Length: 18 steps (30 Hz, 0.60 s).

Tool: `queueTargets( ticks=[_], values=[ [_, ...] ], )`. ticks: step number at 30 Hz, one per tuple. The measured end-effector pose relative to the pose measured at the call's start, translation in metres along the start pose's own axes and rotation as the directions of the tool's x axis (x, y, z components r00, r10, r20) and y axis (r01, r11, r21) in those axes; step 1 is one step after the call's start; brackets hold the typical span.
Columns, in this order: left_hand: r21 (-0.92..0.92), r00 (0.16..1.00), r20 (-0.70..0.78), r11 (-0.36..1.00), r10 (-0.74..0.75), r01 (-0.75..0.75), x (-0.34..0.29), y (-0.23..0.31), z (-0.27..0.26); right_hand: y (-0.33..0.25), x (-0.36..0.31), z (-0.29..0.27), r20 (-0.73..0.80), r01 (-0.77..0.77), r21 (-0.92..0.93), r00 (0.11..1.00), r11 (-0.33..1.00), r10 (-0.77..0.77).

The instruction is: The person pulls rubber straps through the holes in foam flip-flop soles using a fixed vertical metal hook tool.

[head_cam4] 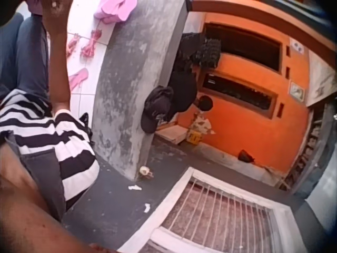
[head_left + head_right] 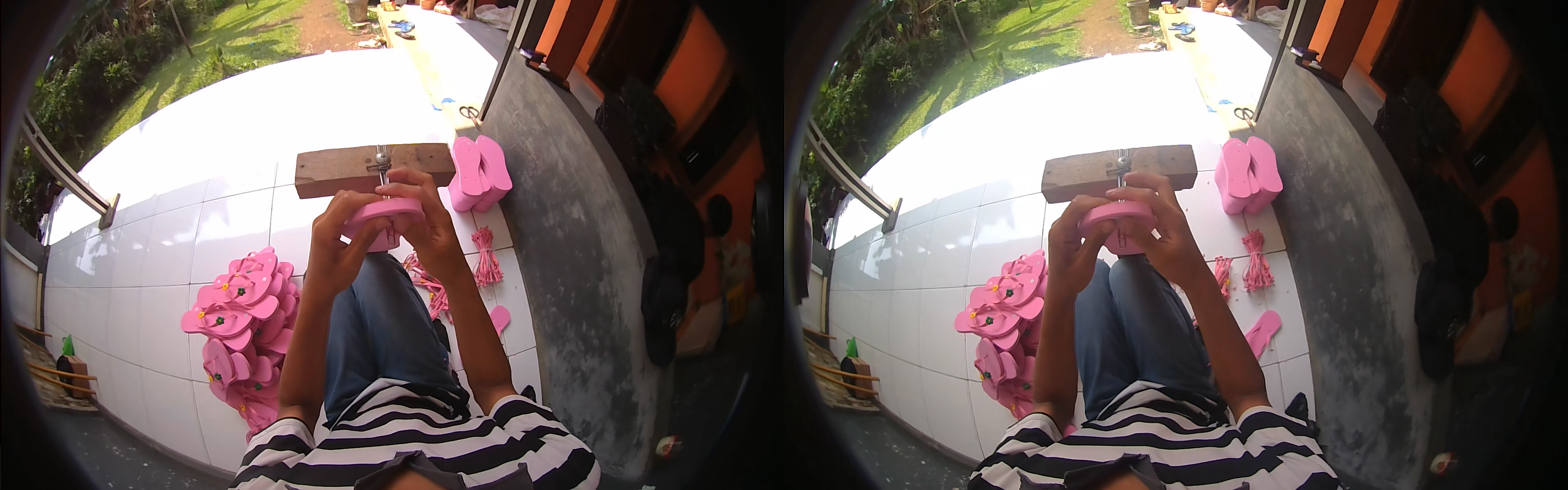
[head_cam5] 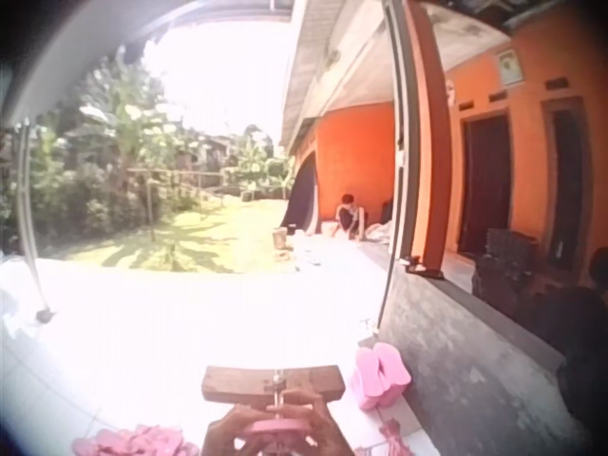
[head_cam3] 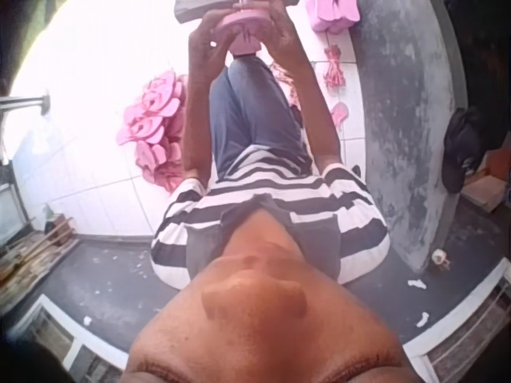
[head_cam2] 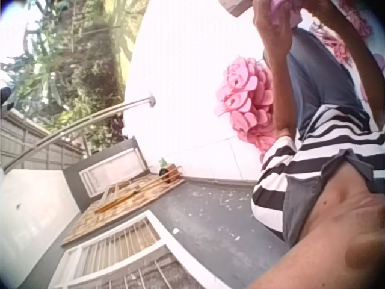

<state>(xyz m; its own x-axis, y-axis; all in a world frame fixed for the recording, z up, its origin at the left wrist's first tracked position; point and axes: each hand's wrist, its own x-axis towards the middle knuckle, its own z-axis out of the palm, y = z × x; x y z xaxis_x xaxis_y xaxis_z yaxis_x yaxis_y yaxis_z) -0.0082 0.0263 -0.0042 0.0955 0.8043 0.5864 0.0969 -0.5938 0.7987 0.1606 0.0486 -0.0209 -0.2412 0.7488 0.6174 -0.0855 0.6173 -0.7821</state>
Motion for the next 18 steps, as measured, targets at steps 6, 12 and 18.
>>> queueTargets(
  ticks=[6,12,18],
  values=[
    [0.096,0.992,-0.125,0.995,0.016,-0.004,-0.024,0.007,0.012,-0.009,-0.022,0.021,-0.1,-0.128,0.29,0.982,0.948,0.163],
    [0.003,0.976,-0.131,0.985,0.172,-0.173,-0.099,0.047,0.011,-0.082,-0.081,0.032,-0.081,0.225,0.021,0.971,0.974,-0.223],
    [0.088,0.927,-0.221,0.94,-0.304,0.329,-0.125,0.052,0.018,-0.093,-0.12,0.032,-0.178,-0.269,-0.369,0.96,0.89,0.216]
  ],
)
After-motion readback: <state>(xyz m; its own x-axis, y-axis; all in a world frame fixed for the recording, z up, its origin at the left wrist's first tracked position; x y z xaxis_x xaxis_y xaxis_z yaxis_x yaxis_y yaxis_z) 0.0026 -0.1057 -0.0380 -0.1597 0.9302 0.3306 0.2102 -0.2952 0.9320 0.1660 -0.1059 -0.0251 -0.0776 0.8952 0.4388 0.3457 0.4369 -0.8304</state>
